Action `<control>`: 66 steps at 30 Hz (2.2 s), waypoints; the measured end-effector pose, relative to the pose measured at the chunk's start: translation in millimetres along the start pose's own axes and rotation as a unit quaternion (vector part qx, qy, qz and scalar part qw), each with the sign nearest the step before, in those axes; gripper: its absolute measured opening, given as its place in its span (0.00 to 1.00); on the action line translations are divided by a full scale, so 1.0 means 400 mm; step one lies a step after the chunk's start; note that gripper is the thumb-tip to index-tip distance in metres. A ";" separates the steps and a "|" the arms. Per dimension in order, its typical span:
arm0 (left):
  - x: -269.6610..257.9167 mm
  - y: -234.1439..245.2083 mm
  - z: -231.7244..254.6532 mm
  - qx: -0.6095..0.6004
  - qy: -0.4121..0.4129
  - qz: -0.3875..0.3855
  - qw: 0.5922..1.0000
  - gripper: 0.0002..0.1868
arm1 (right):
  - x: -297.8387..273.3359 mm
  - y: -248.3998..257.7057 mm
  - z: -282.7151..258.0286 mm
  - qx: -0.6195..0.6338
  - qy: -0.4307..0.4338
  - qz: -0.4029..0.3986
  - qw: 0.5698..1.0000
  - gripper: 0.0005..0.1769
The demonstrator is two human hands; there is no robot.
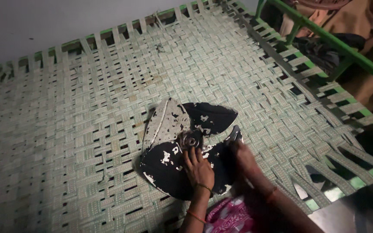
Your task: The person scrubs a three-blade ceiling fan with a small brush and a cloth on a woven cot. They repeatedly rub the blades and central hub, flipping the fan over to clean both sides.
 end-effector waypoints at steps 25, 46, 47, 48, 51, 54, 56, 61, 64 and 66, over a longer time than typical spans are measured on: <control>0.013 -0.124 -0.090 -0.182 0.153 -0.024 0.971 0.26 | -0.144 -0.084 -0.060 0.435 -0.227 0.056 0.869 0.12; 0.060 0.035 -0.224 0.065 -0.046 -0.058 0.995 0.28 | 0.020 0.108 -0.417 -0.292 0.150 -0.153 0.932 0.19; 0.051 0.018 -0.202 0.068 -0.038 -0.056 0.995 0.29 | 0.021 0.088 -0.399 -0.319 0.133 -0.144 0.927 0.22; 0.047 0.003 -0.180 0.071 -0.031 -0.054 0.996 0.30 | 0.024 0.064 -0.386 -0.345 0.117 -0.135 0.922 0.25; 0.053 -0.008 -0.111 0.162 -0.012 0.003 0.987 0.32 | 0.048 -0.010 -0.360 -0.442 0.086 -0.137 0.883 0.39; 0.050 -0.030 -0.088 0.295 0.018 -0.117 0.948 0.39 | 0.090 -0.095 -0.341 -0.480 0.089 -0.138 0.862 0.33; 0.053 -0.008 -0.088 0.264 0.014 -0.111 0.958 0.40 | 0.109 -0.138 -0.323 -0.489 0.103 -0.109 0.859 0.29; 0.040 0.019 -0.079 0.227 0.018 -0.099 0.969 0.37 | 0.107 -0.124 -0.225 -0.452 0.168 -0.090 0.872 0.26; 0.030 0.030 -0.071 0.148 0.009 -0.105 0.983 0.37 | 0.083 -0.031 -0.174 -0.385 0.143 -0.115 0.904 0.30; 0.030 0.035 -0.076 0.151 0.004 -0.118 0.981 0.38 | 0.053 -0.006 -0.175 -0.382 0.122 -0.155 0.903 0.34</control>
Point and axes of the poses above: each hand's wrist, its own x-axis towards the middle knuckle, its own y-axis out of the back of the hand, z = x × y, the point moved 5 cm from there along x, towards the middle knuckle, and after that the axes turned 13 degrees about -z, right-handed, at the moved point
